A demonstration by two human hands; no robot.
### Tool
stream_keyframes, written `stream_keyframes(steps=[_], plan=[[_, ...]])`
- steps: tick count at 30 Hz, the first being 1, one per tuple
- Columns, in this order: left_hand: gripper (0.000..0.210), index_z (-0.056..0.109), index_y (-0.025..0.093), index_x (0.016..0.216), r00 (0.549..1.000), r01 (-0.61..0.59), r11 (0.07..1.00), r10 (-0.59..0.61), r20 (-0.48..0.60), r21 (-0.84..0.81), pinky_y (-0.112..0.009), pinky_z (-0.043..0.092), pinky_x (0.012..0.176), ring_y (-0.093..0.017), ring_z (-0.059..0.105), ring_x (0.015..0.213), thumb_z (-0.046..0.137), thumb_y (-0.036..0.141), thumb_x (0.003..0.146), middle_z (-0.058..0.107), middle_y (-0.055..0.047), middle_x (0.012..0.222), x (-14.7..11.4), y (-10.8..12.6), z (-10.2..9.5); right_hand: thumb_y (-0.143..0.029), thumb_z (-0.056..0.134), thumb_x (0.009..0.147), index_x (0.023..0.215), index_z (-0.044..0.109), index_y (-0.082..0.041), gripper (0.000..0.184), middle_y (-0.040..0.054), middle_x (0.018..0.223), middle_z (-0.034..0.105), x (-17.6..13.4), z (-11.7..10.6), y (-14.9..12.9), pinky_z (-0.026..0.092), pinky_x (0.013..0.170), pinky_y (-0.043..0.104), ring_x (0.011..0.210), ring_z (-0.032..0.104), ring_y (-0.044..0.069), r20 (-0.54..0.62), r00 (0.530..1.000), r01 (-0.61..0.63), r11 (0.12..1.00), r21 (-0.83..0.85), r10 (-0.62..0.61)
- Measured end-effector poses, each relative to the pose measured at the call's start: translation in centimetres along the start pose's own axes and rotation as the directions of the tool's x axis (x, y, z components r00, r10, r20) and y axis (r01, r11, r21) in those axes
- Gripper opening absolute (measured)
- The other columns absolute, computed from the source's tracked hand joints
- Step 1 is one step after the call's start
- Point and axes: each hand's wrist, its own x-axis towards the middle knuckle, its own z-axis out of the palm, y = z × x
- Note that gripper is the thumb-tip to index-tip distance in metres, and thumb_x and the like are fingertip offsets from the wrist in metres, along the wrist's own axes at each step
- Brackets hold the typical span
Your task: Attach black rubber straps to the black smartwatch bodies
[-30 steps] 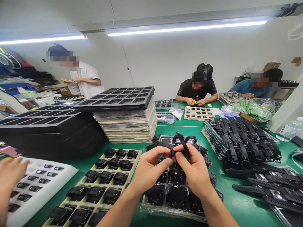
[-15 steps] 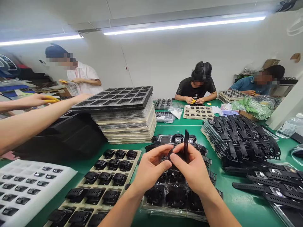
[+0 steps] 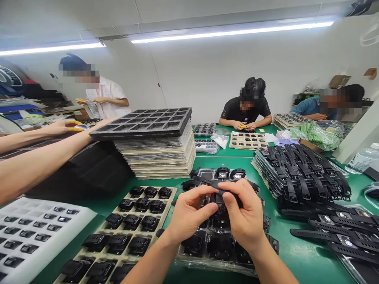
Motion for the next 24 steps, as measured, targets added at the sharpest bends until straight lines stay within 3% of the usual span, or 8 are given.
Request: stream_keyframes(steps=[5, 13, 20, 24], plan=[[0.020, 0.080, 0.019, 0.099, 1.000, -0.008, 0.999, 0.008, 0.015, 0.039, -0.029, 0.055, 0.080, -0.020, 0.069, 0.083, 0.079, 0.022, 0.079, 0.078, -0.005, 0.090, -0.1, 0.4, -0.2, -0.036, 0.050, 0.107, 0.091, 0.070, -0.025, 0.028, 0.0026, 0.080, 0.058, -0.2, 0.2, -0.2, 0.041, 0.046, 0.026, 0.057, 0.049, 0.015, -0.044, 0.997, -0.058, 0.980, 0.189, 0.067], [0.021, 0.080, 0.018, 0.100, 0.998, -0.055, 0.989, 0.056, 0.002, 0.138, -0.030, 0.056, 0.081, -0.020, 0.070, 0.083, 0.079, 0.026, 0.081, 0.078, -0.006, 0.090, 0.1, 0.5, -0.5, -0.040, 0.051, 0.106, 0.093, 0.074, -0.023, 0.031, 0.0055, 0.083, 0.062, 0.4, -0.7, 0.4, 0.045, 0.049, 0.028, 0.060, 0.053, 0.017, 0.093, 0.995, -0.051, 0.987, 0.154, 0.037], [0.022, 0.081, 0.021, 0.102, 0.997, -0.072, 0.981, 0.073, 0.002, 0.178, -0.030, 0.056, 0.082, -0.021, 0.070, 0.086, 0.081, 0.025, 0.081, 0.078, -0.006, 0.093, 0.1, 0.8, -0.6, -0.026, 0.063, 0.100, 0.111, 0.078, -0.033, 0.019, 0.0063, 0.101, 0.066, 1.7, -1.5, 0.1, 0.057, 0.070, 0.033, 0.087, 0.064, 0.022, 0.198, 0.980, 0.020, 0.997, -0.073, -0.005], [0.022, 0.082, 0.021, 0.101, 0.998, -0.050, 0.991, 0.055, -0.037, 0.123, -0.030, 0.056, 0.082, -0.021, 0.069, 0.086, 0.081, 0.026, 0.080, 0.078, -0.006, 0.092, 0.2, 0.8, -0.6, -0.023, 0.067, 0.098, 0.111, 0.079, -0.035, 0.022, 0.0059, 0.104, 0.071, 2.0, -2.0, -0.1, 0.059, 0.080, 0.036, 0.098, 0.066, 0.024, 0.267, 0.963, 0.051, 0.999, -0.012, -0.046]])
